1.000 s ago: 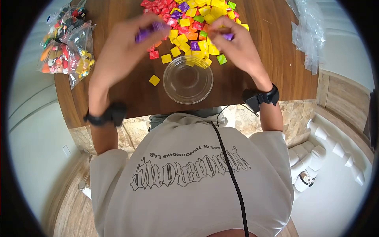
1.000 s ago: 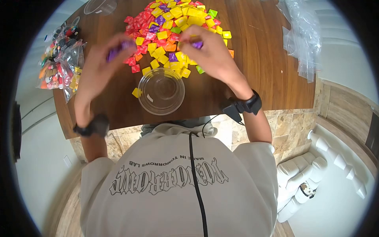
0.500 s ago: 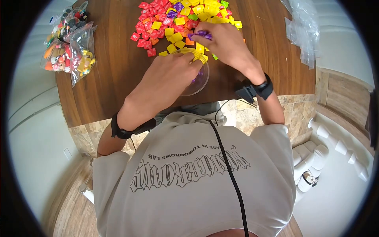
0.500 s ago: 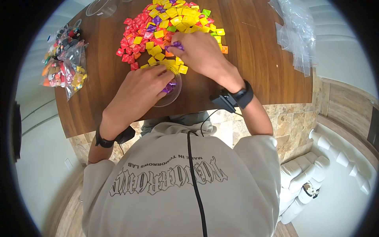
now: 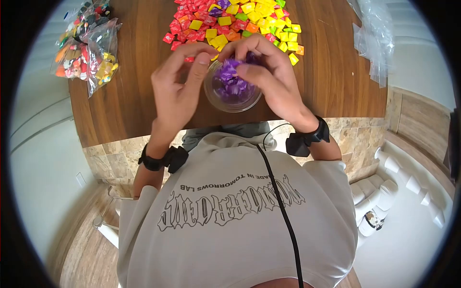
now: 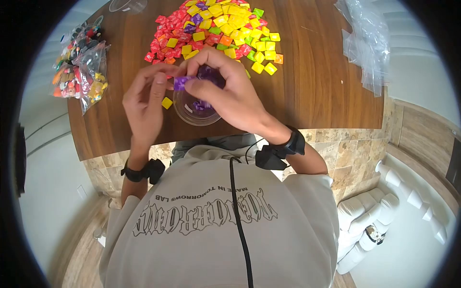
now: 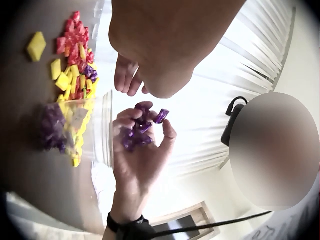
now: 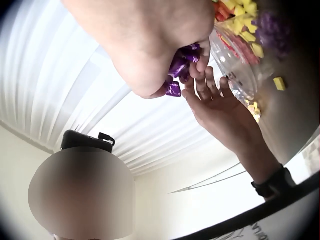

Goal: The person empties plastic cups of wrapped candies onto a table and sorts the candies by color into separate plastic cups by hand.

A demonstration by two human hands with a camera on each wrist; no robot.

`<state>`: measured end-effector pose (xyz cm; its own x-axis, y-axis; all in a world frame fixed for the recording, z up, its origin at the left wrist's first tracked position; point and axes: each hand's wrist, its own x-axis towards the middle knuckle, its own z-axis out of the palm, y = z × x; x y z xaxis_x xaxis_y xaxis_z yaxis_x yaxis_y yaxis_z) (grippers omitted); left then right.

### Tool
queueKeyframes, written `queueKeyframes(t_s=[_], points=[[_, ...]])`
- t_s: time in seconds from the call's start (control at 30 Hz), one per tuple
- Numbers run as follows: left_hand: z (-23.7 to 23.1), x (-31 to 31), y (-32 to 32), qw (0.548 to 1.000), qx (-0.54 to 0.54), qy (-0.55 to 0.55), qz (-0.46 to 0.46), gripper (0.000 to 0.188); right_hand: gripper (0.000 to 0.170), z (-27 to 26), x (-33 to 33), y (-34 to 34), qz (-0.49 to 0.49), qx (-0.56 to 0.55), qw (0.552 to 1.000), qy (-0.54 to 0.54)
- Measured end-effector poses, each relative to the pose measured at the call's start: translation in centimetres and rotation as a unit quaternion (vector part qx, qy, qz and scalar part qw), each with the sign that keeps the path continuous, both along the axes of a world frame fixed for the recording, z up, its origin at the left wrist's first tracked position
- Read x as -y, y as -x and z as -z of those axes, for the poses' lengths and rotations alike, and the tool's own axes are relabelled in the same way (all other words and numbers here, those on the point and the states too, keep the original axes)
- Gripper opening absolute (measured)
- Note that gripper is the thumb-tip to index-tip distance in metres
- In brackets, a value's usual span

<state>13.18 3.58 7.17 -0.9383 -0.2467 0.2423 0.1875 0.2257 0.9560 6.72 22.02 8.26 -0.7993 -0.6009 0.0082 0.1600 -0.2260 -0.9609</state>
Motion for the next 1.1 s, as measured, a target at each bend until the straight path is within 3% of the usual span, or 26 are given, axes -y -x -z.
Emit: queueKeyframes(t_s=[0.07,0.13,0.2,0.27,0.33,0.4,0.5,0.6,0.67,0.7,0.77,0.8,0.83,0.87,0.93,1.0,1.1], points=[[0.7,-0.6,-0.3,0.999,0.007,0.047,-0.004,0.015,0.010,0.1,0.2,-0.4,0.008,-0.039,0.998,0.049],[1.3,-1.0,0.1,0.997,-0.036,0.067,-0.003,0.012,0.012,0.3,0.0,-0.3,-0.002,-0.043,0.999,0.033],[1.8,-1.0,0.0,0.984,-0.096,0.150,-0.005,0.008,0.012,0.5,0.0,-0.2,-0.018,-0.155,0.988,0.004],[1.9,-1.3,0.1,0.984,-0.114,0.138,-0.012,0.006,0.012,0.4,0.4,-0.1,0.007,-0.217,0.976,-0.019],[2.3,-1.2,0.1,0.981,-0.140,0.136,-0.012,0.007,0.015,0.1,0.5,0.0,0.023,-0.359,0.926,-0.112],[2.2,-0.9,0.0,0.984,-0.131,0.121,-0.005,0.007,0.015,0.3,0.7,-0.2,0.028,-0.376,0.915,-0.147],[2.0,0.2,1.1,0.988,-0.116,0.098,-0.007,0.009,0.018,1.0,1.1,-0.6,0.092,-0.485,0.845,-0.208],[1.0,1.6,4.3,0.991,-0.080,0.106,-0.032,0.009,0.015,0.8,0.7,0.3,0.088,-0.516,0.833,-0.182],[0.7,2.7,8.0,0.956,-0.074,0.285,-0.006,0.015,0.019,-0.4,0.8,2.8,0.131,-0.529,0.812,-0.209],[1.5,3.0,9.5,0.956,-0.075,0.285,-0.005,0.015,0.015,-0.9,1.2,4.8,0.134,-0.536,0.796,-0.247],[2.8,3.5,11.8,0.897,-0.106,0.428,0.020,0.020,0.012,-0.2,2.2,9.0,0.140,-0.543,0.777,-0.285],[3.0,3.5,12.0,0.897,-0.109,0.429,0.020,0.020,0.011,1.0,2.8,11.3,0.122,-0.574,0.750,-0.306],[3.2,3.5,12.4,0.924,-0.041,0.378,0.040,0.022,0.014,1.7,3.1,12.9,0.104,-0.603,0.721,-0.325],[3.4,3.7,12.8,0.944,0.028,0.325,0.059,0.024,0.014,2.4,3.0,13.5,0.107,-0.605,0.719,-0.324],[3.8,4.5,12.4,0.947,0.060,0.310,0.054,0.027,0.018,3.9,2.7,14.1,0.029,-0.602,0.718,-0.348],[4.3,5.7,12.0,0.950,0.099,0.294,0.046,0.029,0.014,4.0,1.7,13.3,0.012,-0.592,0.722,-0.358],[4.2,7.0,11.5,0.986,0.136,-0.015,0.092,0.024,0.014,2.8,-0.1,12.2,-0.018,-0.561,0.728,-0.395]])
